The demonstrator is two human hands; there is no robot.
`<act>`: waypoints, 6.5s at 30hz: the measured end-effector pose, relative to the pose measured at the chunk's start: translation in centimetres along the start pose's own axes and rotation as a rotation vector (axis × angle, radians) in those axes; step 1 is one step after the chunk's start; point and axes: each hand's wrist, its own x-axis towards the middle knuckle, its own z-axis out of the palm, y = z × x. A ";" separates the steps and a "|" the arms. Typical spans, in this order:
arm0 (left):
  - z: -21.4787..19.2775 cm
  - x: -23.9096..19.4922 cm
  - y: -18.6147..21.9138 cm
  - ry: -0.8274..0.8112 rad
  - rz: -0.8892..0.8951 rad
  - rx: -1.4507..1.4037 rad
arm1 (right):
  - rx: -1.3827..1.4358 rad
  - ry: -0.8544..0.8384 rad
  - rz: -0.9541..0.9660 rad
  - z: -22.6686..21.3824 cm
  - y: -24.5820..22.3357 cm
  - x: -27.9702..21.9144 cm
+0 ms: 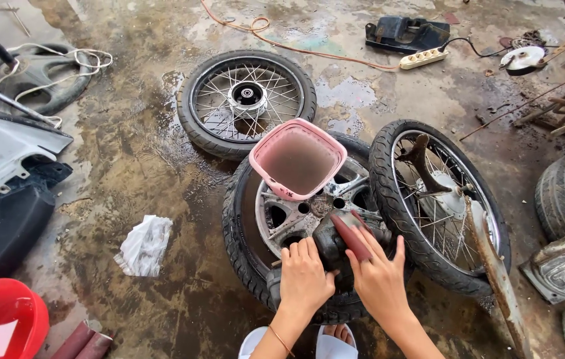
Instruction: The person scrubs a motorcycle brake caliper with a red abrasive block while holding it over a motorcycle wheel. A pink container filled with water is placed on the wheel rim. The person repeatedly dips the caliper into the water and continues scrubbing its surfaces.
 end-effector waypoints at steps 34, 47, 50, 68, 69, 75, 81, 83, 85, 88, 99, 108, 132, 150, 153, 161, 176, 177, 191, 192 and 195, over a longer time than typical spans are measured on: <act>1.5 -0.8 -0.4 0.062 -0.002 0.039 | -0.092 -0.256 0.111 2.2 -0.7 5.1; 1.8 -0.4 -1.1 0.033 0.051 -0.003 | -0.071 -0.211 0.157 3.2 -1.8 4.6; 2.0 0.1 -1.3 0.024 0.022 0.002 | 0.057 -0.434 0.260 2.7 -1.4 6.7; 3.1 0.8 -1.6 0.052 -0.003 -0.011 | -0.064 -0.404 0.164 0.6 -2.6 4.7; 3.5 0.9 -2.0 0.028 -0.022 -0.045 | -0.174 -0.198 0.010 0.6 -2.7 2.9; 2.7 0.8 -1.6 0.179 0.008 -0.005 | -0.190 -0.129 0.019 0.6 -3.7 2.7; 2.8 0.2 -1.2 0.103 -0.002 0.016 | -0.057 -0.440 0.250 3.0 -1.7 6.7; 3.2 0.3 -1.3 0.083 -0.014 0.003 | -0.146 -0.296 0.128 1.0 -2.3 4.4; 3.0 0.5 -1.3 0.060 -0.033 -0.008 | -0.228 -0.154 0.004 -0.2 -2.5 3.1; 2.2 -0.3 -0.7 0.082 0.003 0.008 | -0.252 -0.068 -0.020 0.2 -1.9 3.1; 2.1 -0.5 -0.3 0.163 0.009 -0.016 | -0.027 -0.076 -0.068 -0.8 -3.7 0.8; 3.0 -1.0 0.3 0.048 -0.004 0.106 | -0.052 -0.484 0.102 -0.3 -1.4 6.9; 2.9 -1.6 0.8 0.078 0.003 0.080 | -0.129 -0.389 -0.131 2.0 1.9 6.0; 1.4 -1.0 0.7 0.123 -0.017 0.072 | 0.098 -0.569 0.080 0.6 1.5 8.6; 2.3 -1.1 0.5 0.125 -0.004 0.040 | 0.028 -0.439 -0.193 -0.8 -1.4 6.4; 3.0 -1.4 0.6 0.091 -0.012 0.069 | 0.051 -0.483 -0.083 -0.8 -0.2 7.0; 1.7 -0.9 1.0 0.105 -0.012 0.026 | 0.090 -0.385 -0.207 -0.8 0.3 6.2; 2.1 -0.7 0.9 0.071 -0.030 0.080 | 0.024 -0.461 -0.109 -1.1 1.0 7.5; 1.5 -0.7 0.9 0.098 -0.025 0.012 | -0.012 -0.275 -0.211 0.4 -0.2 3.5; 1.3 -0.7 0.9 0.143 -0.019 -0.034 | 0.140 -0.198 -0.277 0.2 -0.8 2.5; 1.4 -0.4 0.9 0.072 -0.025 0.065 | -0.088 -0.318 -0.150 -0.1 2.0 5.1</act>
